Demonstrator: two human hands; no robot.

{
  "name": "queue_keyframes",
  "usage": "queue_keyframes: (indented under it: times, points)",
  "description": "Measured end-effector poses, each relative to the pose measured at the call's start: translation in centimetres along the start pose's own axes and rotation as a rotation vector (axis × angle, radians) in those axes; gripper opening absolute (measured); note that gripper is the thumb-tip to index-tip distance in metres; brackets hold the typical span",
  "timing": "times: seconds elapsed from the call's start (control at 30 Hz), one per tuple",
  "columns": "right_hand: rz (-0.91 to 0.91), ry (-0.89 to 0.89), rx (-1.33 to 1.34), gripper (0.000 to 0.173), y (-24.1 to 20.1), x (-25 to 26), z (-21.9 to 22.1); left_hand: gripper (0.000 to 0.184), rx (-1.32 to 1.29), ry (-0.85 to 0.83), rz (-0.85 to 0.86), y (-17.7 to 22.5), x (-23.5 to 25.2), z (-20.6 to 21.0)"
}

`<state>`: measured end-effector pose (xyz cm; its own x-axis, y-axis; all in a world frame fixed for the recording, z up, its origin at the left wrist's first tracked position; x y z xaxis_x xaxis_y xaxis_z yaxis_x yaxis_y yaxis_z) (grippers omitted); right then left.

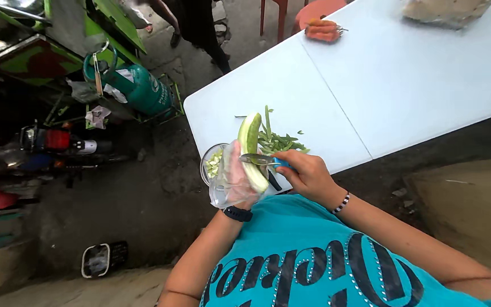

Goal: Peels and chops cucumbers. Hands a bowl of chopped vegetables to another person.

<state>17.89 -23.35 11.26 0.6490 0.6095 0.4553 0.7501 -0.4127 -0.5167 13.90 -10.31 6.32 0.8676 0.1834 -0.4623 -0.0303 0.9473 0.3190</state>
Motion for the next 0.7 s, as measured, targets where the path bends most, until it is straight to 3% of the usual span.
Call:
queue_keyframes:
  times: [0.43, 0.7]
  points:
    - [0.084, 0.021, -0.051, 0.033, 0.3, 0.1, 0.6, 0.04, 0.136, 0.116, 0.175, 1.1, -0.2, -0.6]
    - [0.174, 0.015, -0.052, 0.034, 1.3, -0.7, 1.9, 0.039, 0.193, 0.142, 0.186, 0.9, 0.1, -1.7]
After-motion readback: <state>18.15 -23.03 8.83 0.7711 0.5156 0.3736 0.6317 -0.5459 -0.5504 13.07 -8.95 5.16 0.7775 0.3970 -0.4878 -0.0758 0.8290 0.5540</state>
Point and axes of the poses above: each hand's wrist, its own x-axis towards the middle knuckle, its own z-axis out of the palm, y = z × x, the point moved 10 cm from there along x, towards the middle knuckle, and after that the axes turned 15 degrees about -x, right-handed, at the moved point
